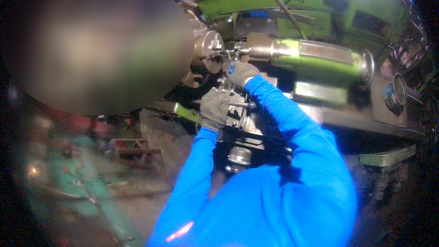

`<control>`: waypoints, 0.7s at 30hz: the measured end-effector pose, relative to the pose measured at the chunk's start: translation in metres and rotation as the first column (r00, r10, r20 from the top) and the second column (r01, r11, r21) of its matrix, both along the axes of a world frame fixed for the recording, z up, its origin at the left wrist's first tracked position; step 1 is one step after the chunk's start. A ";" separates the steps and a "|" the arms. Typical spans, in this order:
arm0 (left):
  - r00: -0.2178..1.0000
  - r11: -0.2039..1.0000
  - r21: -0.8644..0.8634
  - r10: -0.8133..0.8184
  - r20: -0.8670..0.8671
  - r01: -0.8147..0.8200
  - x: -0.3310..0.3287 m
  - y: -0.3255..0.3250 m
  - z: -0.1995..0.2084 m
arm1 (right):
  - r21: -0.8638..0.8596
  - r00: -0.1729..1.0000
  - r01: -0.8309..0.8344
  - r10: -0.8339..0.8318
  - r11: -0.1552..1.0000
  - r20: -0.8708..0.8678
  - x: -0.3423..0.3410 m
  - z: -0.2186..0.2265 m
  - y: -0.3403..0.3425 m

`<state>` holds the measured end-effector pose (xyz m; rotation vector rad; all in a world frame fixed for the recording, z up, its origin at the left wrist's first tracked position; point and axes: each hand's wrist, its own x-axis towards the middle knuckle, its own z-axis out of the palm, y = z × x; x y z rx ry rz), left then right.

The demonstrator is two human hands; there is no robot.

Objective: The person operates a metal lathe in a workshop, using a wrench to tighten or adjust components on the machine's chuck and tool post. The person then removes a glove and briefly wipes the machine surface with a cloth.

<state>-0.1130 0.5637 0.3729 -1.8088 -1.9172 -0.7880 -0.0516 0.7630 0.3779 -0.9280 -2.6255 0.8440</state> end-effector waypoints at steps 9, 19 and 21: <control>0.999 0.998 -0.058 0.005 -0.044 -0.008 0.003 -0.002 0.007 | 0.008 1.000 0.012 -0.012 1.000 -0.002 0.000 0.000 -0.002; 1.000 0.999 -0.039 0.014 0.007 -0.014 0.001 -0.004 -0.002 | -0.020 0.999 0.043 -0.043 0.999 0.020 0.010 0.012 -0.007; 1.000 0.999 -0.031 0.010 -0.016 -0.010 -0.002 -0.004 -0.005 | -0.057 0.997 0.068 -0.065 0.996 0.049 0.007 0.014 -0.006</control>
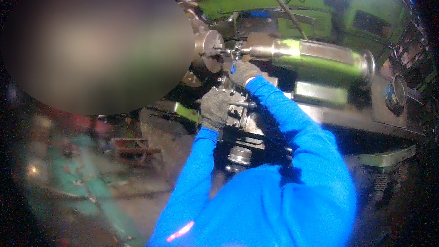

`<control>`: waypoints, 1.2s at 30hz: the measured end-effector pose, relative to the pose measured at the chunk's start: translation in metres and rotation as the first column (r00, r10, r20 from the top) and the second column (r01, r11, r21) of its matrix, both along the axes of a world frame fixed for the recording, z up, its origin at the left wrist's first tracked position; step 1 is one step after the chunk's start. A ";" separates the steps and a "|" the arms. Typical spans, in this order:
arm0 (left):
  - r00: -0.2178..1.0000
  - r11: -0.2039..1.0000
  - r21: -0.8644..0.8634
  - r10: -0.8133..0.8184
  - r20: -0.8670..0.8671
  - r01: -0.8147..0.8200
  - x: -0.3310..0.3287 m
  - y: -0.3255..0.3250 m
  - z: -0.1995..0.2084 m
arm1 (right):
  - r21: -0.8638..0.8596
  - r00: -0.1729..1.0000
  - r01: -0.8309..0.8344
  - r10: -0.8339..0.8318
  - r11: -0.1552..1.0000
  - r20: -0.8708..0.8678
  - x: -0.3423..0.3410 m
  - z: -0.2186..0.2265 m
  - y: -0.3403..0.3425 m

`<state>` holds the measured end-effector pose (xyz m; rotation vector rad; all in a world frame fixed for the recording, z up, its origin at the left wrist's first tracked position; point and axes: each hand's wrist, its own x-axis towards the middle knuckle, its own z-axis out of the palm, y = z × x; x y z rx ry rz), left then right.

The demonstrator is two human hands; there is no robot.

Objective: The person operates a metal lathe in a workshop, using a wrench to tighten or adjust components on the machine's chuck and tool post. The person then removes a glove and briefly wipes the machine surface with a cloth.

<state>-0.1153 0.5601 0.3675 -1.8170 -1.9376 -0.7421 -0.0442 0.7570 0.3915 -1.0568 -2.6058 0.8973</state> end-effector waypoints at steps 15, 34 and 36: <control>0.999 0.997 0.070 -0.022 -0.033 0.025 0.005 0.001 0.012 | 0.056 0.998 -0.030 0.033 0.998 -0.051 -0.003 -0.002 -0.002; 1.000 0.999 0.043 -0.011 0.002 0.010 0.008 0.002 0.012 | -0.020 1.000 0.008 -0.008 1.000 0.016 0.011 0.009 -0.002; 0.999 0.996 0.088 -0.005 0.037 0.002 0.011 0.003 0.016 | -0.022 1.000 0.019 -0.019 1.000 0.020 0.010 0.009 -0.001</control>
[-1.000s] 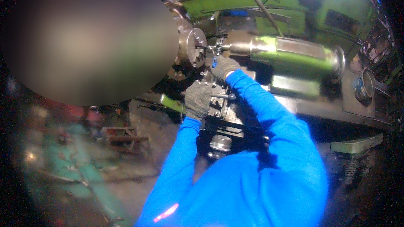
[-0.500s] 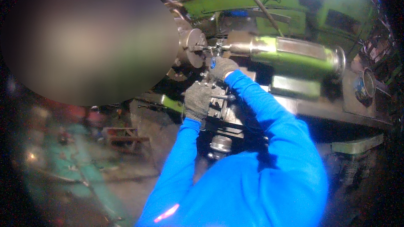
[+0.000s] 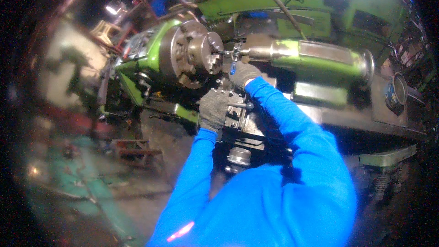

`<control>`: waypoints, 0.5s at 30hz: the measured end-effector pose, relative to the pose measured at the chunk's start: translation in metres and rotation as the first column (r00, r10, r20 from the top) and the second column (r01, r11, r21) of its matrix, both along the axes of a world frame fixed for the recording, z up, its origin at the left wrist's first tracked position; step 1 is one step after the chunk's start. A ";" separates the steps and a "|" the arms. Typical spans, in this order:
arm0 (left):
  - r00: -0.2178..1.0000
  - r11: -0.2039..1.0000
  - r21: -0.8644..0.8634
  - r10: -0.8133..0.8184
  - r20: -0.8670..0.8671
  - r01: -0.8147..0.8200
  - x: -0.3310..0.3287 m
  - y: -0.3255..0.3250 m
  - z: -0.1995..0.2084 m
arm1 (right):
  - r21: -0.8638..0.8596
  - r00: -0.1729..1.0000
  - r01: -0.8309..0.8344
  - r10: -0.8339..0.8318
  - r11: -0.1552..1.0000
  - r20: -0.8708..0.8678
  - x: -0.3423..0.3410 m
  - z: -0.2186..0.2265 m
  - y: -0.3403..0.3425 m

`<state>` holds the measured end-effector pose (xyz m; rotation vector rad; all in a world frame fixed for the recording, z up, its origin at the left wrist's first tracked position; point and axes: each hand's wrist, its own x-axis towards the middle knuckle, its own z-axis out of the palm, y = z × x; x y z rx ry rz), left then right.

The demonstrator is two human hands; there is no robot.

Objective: The person operates a metal lathe in a workshop, using a wrench to tighten or adjust components on the machine's chuck and tool post. The person then removes a glove and briefly wipes the machine surface with a cloth.

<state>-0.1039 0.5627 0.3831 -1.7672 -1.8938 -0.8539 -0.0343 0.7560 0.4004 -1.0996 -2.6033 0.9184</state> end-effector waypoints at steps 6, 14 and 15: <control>0.991 0.988 -0.135 0.062 -0.116 -0.078 -0.001 -0.001 0.002 | 0.017 1.000 -0.016 0.016 1.000 0.001 -0.003 -0.002 0.001; 0.997 0.989 -0.146 0.023 -0.072 -0.034 -0.004 -0.004 -0.001 | 0.042 0.997 -0.062 0.064 0.997 -0.040 -0.008 -0.003 -0.002; 0.998 0.993 -0.112 0.017 -0.053 -0.023 -0.005 -0.004 -0.002 | 0.035 0.998 -0.052 0.054 0.998 -0.041 -0.008 -0.002 -0.003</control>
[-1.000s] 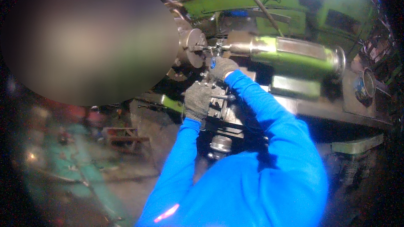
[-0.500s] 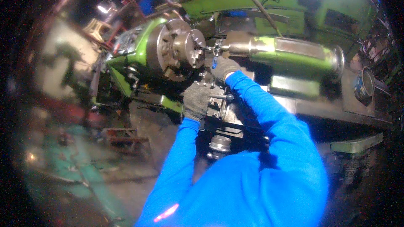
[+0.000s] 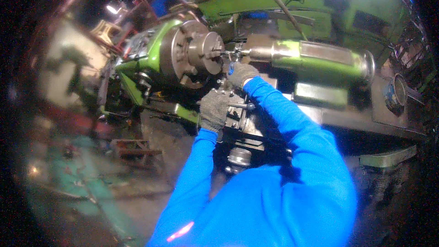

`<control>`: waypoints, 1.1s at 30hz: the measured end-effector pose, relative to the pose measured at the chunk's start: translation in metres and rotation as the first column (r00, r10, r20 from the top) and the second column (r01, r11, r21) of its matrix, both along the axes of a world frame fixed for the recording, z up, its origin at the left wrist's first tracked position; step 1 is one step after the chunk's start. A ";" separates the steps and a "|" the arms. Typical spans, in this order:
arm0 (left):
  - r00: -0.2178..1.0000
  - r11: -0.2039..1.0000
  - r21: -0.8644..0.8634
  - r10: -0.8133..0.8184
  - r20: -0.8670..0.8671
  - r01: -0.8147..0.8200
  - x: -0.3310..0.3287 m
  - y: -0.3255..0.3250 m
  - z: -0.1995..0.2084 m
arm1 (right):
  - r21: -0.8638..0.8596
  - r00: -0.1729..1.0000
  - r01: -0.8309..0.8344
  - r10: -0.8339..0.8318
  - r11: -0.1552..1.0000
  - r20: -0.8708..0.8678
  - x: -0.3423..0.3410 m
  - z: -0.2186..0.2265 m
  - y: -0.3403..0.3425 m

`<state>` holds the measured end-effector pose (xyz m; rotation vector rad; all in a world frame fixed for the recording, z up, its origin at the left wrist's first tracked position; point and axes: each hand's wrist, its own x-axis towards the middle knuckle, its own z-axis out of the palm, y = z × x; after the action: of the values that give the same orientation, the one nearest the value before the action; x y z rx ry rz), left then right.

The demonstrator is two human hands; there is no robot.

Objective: The person operates a metal lathe in a workshop, using a wrench to tighten or adjust components on the machine's chuck and tool post. The person then removes a glove and briefly wipes the machine surface with a cloth.

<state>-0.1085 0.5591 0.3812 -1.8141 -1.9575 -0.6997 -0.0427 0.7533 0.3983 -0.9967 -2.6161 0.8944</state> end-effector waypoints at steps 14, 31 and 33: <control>1.000 0.997 0.069 -0.027 0.009 0.027 0.000 0.003 -0.004 | 0.005 1.000 -0.002 0.002 1.000 0.021 -0.004 -0.015 0.012; 1.000 0.999 0.033 -0.007 0.030 0.006 -0.003 0.001 -0.004 | -0.029 0.998 0.004 -0.002 1.000 0.059 0.004 0.000 0.002; 0.999 1.000 0.029 -0.009 0.052 0.007 -0.002 0.001 -0.005 | -0.032 0.998 -0.001 0.003 0.999 0.065 -0.001 -0.008 0.005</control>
<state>-0.1108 0.5598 0.3764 -1.8050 -1.9636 -0.7816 -0.0438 0.7581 0.3905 -1.0486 -2.6642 0.9220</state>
